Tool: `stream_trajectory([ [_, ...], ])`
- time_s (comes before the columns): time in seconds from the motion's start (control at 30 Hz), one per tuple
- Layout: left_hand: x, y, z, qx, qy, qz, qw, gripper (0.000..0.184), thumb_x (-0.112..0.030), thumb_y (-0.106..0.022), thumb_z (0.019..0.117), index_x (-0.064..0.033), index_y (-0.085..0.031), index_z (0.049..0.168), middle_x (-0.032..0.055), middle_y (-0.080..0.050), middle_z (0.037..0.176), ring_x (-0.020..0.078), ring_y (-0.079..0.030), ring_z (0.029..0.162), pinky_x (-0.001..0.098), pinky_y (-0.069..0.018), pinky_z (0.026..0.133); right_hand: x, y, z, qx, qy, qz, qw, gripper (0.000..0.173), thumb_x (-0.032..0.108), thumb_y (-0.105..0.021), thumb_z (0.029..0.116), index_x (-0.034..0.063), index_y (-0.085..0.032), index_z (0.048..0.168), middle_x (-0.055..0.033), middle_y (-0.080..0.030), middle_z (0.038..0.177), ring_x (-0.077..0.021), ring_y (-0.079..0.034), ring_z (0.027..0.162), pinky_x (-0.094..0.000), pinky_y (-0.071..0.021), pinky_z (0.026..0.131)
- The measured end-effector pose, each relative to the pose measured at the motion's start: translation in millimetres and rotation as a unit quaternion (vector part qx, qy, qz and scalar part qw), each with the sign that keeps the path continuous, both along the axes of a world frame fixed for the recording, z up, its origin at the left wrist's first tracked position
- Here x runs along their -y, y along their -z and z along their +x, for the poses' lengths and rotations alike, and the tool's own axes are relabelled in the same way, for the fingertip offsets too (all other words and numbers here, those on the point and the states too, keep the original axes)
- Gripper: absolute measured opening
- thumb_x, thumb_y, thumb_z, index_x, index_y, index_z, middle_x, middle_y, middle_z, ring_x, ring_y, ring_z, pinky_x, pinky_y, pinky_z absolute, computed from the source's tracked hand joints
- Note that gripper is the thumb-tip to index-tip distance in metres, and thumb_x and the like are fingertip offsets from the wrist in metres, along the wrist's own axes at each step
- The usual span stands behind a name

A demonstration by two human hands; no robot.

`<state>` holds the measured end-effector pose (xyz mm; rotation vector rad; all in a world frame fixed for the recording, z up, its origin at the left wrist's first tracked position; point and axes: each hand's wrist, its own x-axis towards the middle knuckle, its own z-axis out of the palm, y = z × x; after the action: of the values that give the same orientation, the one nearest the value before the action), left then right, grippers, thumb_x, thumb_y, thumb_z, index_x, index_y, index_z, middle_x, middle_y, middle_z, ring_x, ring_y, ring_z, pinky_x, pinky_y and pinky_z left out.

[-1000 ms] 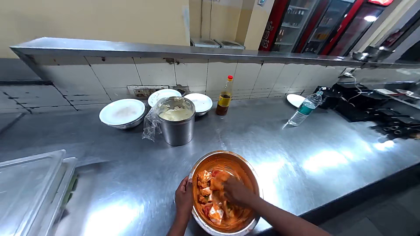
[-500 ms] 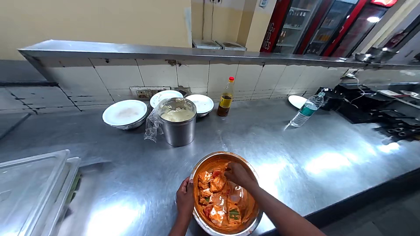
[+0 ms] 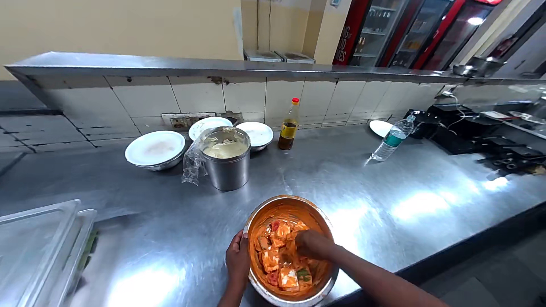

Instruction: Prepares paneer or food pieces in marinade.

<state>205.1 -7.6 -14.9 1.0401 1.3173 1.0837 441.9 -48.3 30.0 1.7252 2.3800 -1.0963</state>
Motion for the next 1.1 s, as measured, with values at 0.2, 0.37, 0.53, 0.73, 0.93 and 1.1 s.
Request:
stream_trajectory([
  [0.2, 2, -5, 4, 0.03, -0.008, 0.002, 1.0, 0.025, -0.003, -0.063, 0.0992, 0.0083, -0.062, 0.121, 0.0166, -0.07, 0.103, 0.0153, -0.069, 0.087, 0.0303, -0.0575, 0.081, -7, 2, -1, 0.053, 0.342, -0.026, 0.938, 0.053, 0.027, -0.061, 0.1006, -0.0076, -0.051, 0.14, -0.0274, -0.049, 0.147, -0.0382, -0.05, 0.137, -0.0497, -0.0403, 0.114],
  [0.37, 9, -12, 13, 0.037, -0.033, 0.026, 0.998, 0.025, 0.001, -0.06, 0.0967, 0.0088, -0.062, 0.121, 0.0162, -0.07, 0.104, 0.0138, -0.069, 0.088, 0.028, -0.0572, 0.08, 25, 5, -8, 0.033, 0.397, -0.086, 0.913, 0.067, 0.036, -0.062, 0.0997, -0.0098, -0.044, 0.145, -0.0304, -0.044, 0.15, -0.0407, -0.047, 0.139, -0.0515, -0.0407, 0.113],
  [0.53, 16, -34, 21, 0.034, -0.02, 0.062, 0.997, 0.028, 0.0, -0.059, 0.0958, 0.0097, -0.061, 0.122, 0.0142, -0.07, 0.101, 0.0091, -0.069, 0.084, 0.0229, -0.057, 0.077, 50, 12, -26, -0.043, 0.451, -0.157, 0.877, 0.065, 0.04, -0.063, 0.0982, -0.0084, -0.051, 0.139, -0.0307, -0.051, 0.141, -0.0416, -0.053, 0.131, -0.0553, -0.044, 0.107],
  [0.73, 17, -47, 28, 0.029, -0.001, 0.082, 0.996, 0.026, 0.001, -0.059, 0.0952, 0.0087, -0.062, 0.12, 0.0121, -0.07, 0.096, 0.0078, -0.068, 0.081, 0.0215, -0.0561, 0.074, 66, 13, -59, -0.305, 0.578, -0.204, 0.729, 0.064, 0.023, -0.067, 0.0993, -0.0027, -0.036, 0.149, -0.0266, -0.052, 0.14, -0.0353, -0.055, 0.126, -0.0516, -0.048, 0.102],
  [0.93, 13, -45, 16, 0.004, 0.027, 0.056, 0.998, 0.035, -0.002, -0.056, 0.0992, 0.0103, -0.057, 0.132, 0.0203, -0.069, 0.117, 0.0147, -0.068, 0.1, 0.0288, -0.0553, 0.09, 51, 8, -100, -0.446, 0.634, -0.135, 0.617, 0.06, 0.005, -0.07, 0.0932, -0.0001, -0.04, 0.145, -0.0241, -0.051, 0.139, -0.0328, -0.055, 0.124, -0.0497, -0.0494, 0.1],
  [1.1, 12, -29, 8, 0.02, -0.011, 0.017, 1.0, 0.035, -0.002, -0.056, 0.101, 0.0105, -0.057, 0.134, 0.0228, -0.067, 0.122, 0.0187, -0.068, 0.105, 0.0328, -0.0545, 0.093, 17, -20, -49, -0.17, 0.394, -0.015, 0.903, 0.049, 0.018, -0.072, 0.0919, -0.0089, -0.059, 0.13, -0.0289, -0.054, 0.137, -0.037, -0.055, 0.128, -0.0487, -0.045, 0.109],
])
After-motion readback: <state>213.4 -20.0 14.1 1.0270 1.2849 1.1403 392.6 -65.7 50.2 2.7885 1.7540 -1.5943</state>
